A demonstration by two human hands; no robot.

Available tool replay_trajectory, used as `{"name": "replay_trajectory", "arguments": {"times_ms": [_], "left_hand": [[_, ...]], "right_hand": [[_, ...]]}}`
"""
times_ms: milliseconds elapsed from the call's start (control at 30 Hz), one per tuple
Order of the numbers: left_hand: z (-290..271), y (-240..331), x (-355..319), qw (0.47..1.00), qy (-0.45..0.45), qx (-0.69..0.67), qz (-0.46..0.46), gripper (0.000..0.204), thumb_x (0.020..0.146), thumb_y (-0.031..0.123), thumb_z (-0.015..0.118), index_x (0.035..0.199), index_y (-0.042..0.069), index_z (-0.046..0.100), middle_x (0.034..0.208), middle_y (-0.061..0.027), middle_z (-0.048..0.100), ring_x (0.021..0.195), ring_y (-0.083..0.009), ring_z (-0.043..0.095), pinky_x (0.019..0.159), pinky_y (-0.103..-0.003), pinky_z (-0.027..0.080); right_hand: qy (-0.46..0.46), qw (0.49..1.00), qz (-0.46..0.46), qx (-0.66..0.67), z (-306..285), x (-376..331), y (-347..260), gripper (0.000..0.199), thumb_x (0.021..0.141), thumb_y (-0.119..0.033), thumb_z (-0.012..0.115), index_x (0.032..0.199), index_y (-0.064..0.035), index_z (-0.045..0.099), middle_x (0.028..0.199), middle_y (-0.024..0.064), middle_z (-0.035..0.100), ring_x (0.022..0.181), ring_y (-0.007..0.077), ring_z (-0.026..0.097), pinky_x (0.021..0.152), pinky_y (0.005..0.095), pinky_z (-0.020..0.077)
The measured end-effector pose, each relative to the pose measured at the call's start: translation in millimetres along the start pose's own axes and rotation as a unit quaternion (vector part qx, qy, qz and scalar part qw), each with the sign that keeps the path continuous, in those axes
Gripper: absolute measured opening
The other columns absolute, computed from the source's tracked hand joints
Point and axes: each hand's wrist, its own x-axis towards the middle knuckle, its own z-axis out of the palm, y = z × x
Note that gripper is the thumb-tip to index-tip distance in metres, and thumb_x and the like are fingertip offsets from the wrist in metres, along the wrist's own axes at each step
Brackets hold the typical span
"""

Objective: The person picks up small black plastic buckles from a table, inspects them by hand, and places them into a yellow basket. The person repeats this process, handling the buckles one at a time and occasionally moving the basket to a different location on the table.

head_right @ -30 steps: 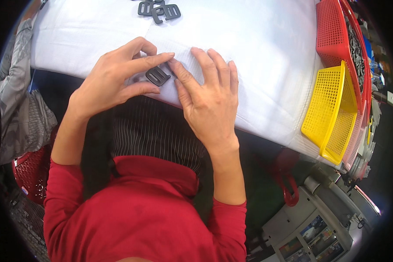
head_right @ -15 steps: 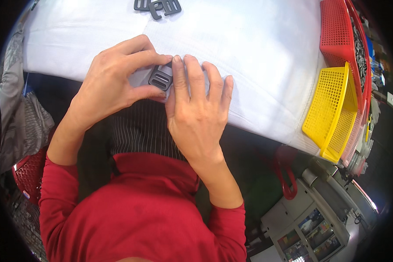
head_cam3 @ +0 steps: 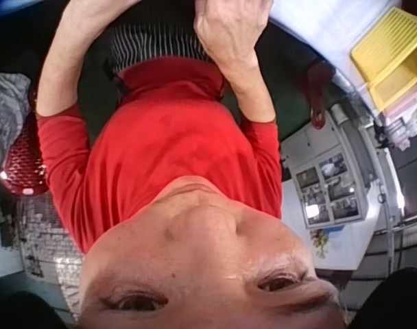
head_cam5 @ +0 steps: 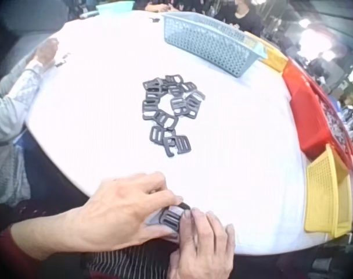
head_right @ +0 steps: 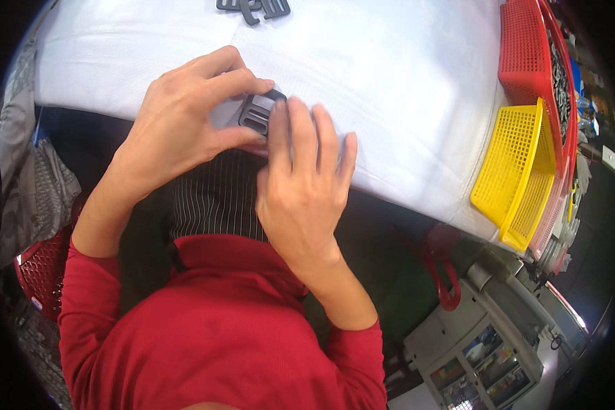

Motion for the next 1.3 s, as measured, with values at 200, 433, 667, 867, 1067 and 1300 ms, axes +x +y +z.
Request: {"name": "replay_trajectory", "arguments": {"times_ms": [200, 433, 667, 867, 1067, 1300], "left_hand": [[2, -1, 0, 1.0, 0.001, 0.018, 0.016, 0.043, 0.064, 0.019, 0.08, 0.103, 0.006, 0.066, 0.092, -0.0076, 0.058, 0.084, -0.0282, 0.061, 0.073, -0.037, 0.05], [16, -10, -1, 0.995, 0.084, -0.012, 0.046, 0.028, 0.08, 0.019, 0.072, 0.105, 0.006, 0.068, 0.082, -0.0061, 0.06, 0.072, -0.024, 0.06, 0.064, -0.032, 0.048], [14, 11, 20, 0.782, -0.048, -0.579, -0.226, 0.033, 0.103, 0.033, 0.048, 0.105, 0.005, 0.066, 0.065, 0.003, 0.056, 0.053, -0.0014, 0.045, 0.044, -0.016, 0.031], [14, 4, 25, 0.725, -0.07, -0.642, -0.241, 0.034, 0.103, 0.032, 0.046, 0.1, 0.003, 0.062, 0.061, -0.0028, 0.06, 0.047, -0.0045, 0.046, 0.043, -0.016, 0.035], [18, 3, 15, 0.762, -0.066, -0.588, -0.264, 0.032, 0.104, 0.031, 0.044, 0.097, 0.004, 0.062, 0.065, -0.0038, 0.062, 0.049, -0.0062, 0.051, 0.046, -0.018, 0.041], [16, -14, 34, 0.935, 0.183, -0.267, -0.146, 0.019, 0.099, 0.014, 0.05, 0.106, 0.001, 0.062, 0.071, -0.0069, 0.063, 0.067, -0.0137, 0.061, 0.066, -0.028, 0.049]], "right_hand": [[0.002, 1.0, 0.01, -0.023, -1, 12, 1, 0.061, 0.068, 0.009, 0.055, 0.128, -0.0005, 0.055, 0.126, 0.0125, 0.052, 0.112, 0.0328, 0.05, 0.092, 0.0441, 0.0404], [-0.003, 0.999, -0.007, 0.054, -21, -7, 12, 0.042, 0.077, 0.001, 0.055, 0.117, -0.0017, 0.064, 0.119, 0.0134, 0.056, 0.106, 0.0282, 0.056, 0.091, 0.0425, 0.043], [0.025, 0.775, 0.228, 0.588, -27, 30, 35, 0.03, 0.099, -0.014, 0.052, 0.122, 0.0018, 0.062, 0.101, 0.0053, 0.061, 0.08, 0.0121, 0.057, 0.072, 0.0248, 0.0471], [-0.011, 0.635, 0.256, 0.729, -21, 41, 41, 0.032, 0.1, -0.022, 0.053, 0.117, 0.0026, 0.065, 0.088, 0.0012, 0.061, 0.068, 0.0063, 0.051, 0.061, 0.021, 0.042], [-0.036, 0.708, 0.293, 0.642, -7, 52, 39, 0.021, 0.091, -0.019, 0.069, 0.095, 0.0014, 0.071, 0.067, -0.0029, 0.057, 0.057, 0.0032, 0.047, 0.053, 0.018, 0.0358], [0.048, 0.834, 0.227, 0.5, -22, 182, 102, 0.032, 0.088, -0.027, 0.07, 0.072, -0.0007, 0.066, 0.056, 0.0005, 0.053, 0.044, 0.0066, 0.043, 0.042, 0.0225, 0.0307]]}}
